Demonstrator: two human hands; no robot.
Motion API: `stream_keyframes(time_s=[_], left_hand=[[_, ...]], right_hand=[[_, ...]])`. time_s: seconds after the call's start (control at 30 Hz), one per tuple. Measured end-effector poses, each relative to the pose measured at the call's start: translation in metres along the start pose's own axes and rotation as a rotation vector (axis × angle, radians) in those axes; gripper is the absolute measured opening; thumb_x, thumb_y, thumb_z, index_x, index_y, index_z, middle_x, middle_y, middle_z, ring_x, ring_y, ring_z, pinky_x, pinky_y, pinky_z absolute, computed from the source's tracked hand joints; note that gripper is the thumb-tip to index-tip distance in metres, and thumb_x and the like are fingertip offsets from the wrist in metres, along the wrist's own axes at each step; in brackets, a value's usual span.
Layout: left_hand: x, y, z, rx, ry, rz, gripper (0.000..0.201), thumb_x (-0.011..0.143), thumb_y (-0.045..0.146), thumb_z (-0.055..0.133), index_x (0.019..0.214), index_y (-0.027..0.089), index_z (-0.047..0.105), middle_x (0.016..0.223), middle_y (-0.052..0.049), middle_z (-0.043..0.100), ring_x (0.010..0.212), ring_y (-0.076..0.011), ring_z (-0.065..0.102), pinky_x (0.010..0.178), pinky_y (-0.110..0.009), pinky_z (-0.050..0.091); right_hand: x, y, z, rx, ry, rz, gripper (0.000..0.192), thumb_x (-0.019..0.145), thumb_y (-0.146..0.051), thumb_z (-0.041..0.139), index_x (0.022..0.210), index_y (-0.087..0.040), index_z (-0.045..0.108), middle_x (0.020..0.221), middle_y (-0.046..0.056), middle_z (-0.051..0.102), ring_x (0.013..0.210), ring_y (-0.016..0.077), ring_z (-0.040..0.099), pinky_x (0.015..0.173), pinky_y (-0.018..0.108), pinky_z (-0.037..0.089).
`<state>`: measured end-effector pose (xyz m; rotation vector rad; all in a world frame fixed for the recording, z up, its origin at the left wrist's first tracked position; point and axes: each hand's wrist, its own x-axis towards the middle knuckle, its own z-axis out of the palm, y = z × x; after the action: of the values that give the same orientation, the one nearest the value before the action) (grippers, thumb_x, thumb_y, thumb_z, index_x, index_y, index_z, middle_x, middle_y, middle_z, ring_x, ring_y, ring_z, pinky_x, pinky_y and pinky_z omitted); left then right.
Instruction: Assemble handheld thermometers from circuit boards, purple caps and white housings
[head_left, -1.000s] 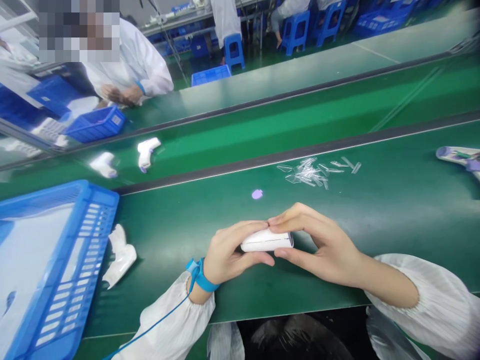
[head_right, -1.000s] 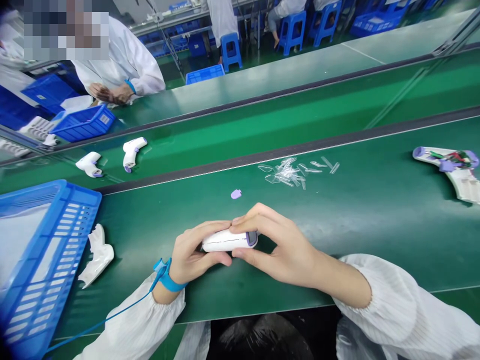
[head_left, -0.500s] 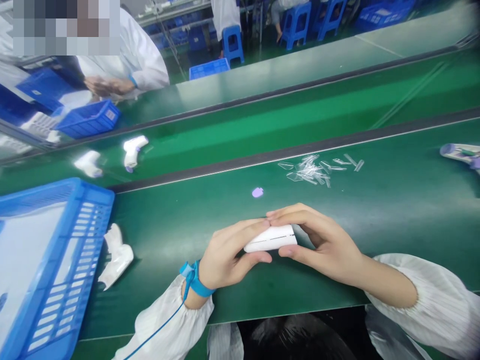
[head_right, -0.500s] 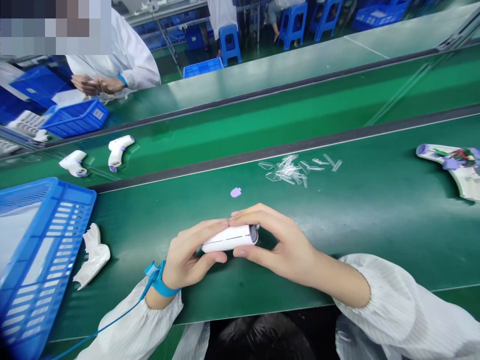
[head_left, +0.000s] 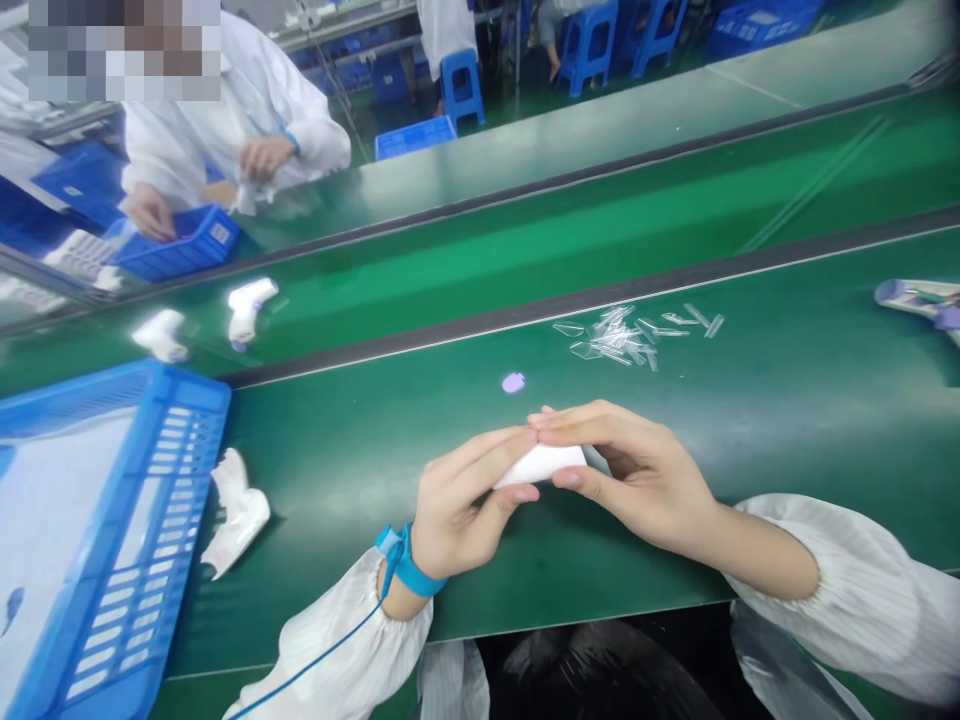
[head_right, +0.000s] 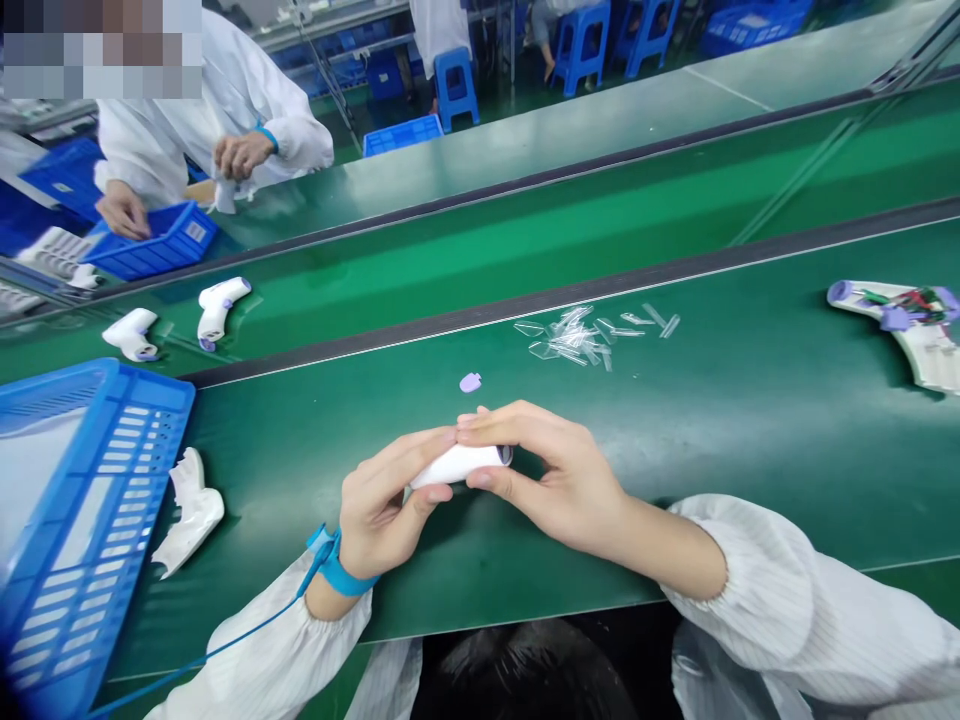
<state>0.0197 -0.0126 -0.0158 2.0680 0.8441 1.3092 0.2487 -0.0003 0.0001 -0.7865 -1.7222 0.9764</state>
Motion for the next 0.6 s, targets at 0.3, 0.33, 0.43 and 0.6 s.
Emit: stream_keyframes(time_s=[0.3,0.33,0.43,0.6], left_hand=[[-0.009,-0.024,0.007,-0.433,0.207,-0.389,0.036,0.107,0.045,0.063,0.135,0.023,0.068,0.129,-0.011,0.076,0.088,-0.0212,0.082,0.078,-0.034,0.069],[-0.007,-0.026,0.007,-0.449,0.238,-0.432,0.037,0.104,0.046,0.068,0.132,0.022,0.066,0.127,-0.011,0.076,0.093,-0.0229,0.081,0.081,-0.035,0.069],[-0.002,-0.027,0.007,-0.421,0.159,-0.581,0.042,0.092,0.04,0.082,0.122,0.021,0.061,0.12,-0.009,0.075,0.107,-0.0244,0.077,0.087,-0.034,0.066],[0.002,-0.014,0.012,-0.244,-0.256,-0.623,0.048,0.083,0.026,0.087,0.127,0.024,0.068,0.119,-0.006,0.079,0.107,-0.0245,0.076,0.097,-0.035,0.059]], right_hand=[[0.02,0.031,-0.041,-0.395,-0.415,0.258,0.061,0.094,-0.051,0.078,0.149,-0.028,0.064,0.14,0.012,0.074,0.126,0.036,0.07,0.105,0.053,0.058],[0.024,0.03,-0.05,-0.42,-0.409,0.285,0.049,0.098,-0.049,0.074,0.142,-0.028,0.069,0.135,0.011,0.076,0.122,0.0353,0.072,0.103,0.052,0.058],[0.031,0.018,-0.07,-0.396,-0.255,0.284,0.041,0.093,-0.052,0.078,0.127,-0.028,0.077,0.127,0.008,0.079,0.118,0.0342,0.073,0.104,0.049,0.056],[0.028,0.006,-0.06,-0.062,-0.353,0.234,0.05,0.095,-0.065,0.073,0.126,-0.026,0.078,0.108,0.008,0.079,0.099,0.0268,0.074,0.091,0.042,0.06]])
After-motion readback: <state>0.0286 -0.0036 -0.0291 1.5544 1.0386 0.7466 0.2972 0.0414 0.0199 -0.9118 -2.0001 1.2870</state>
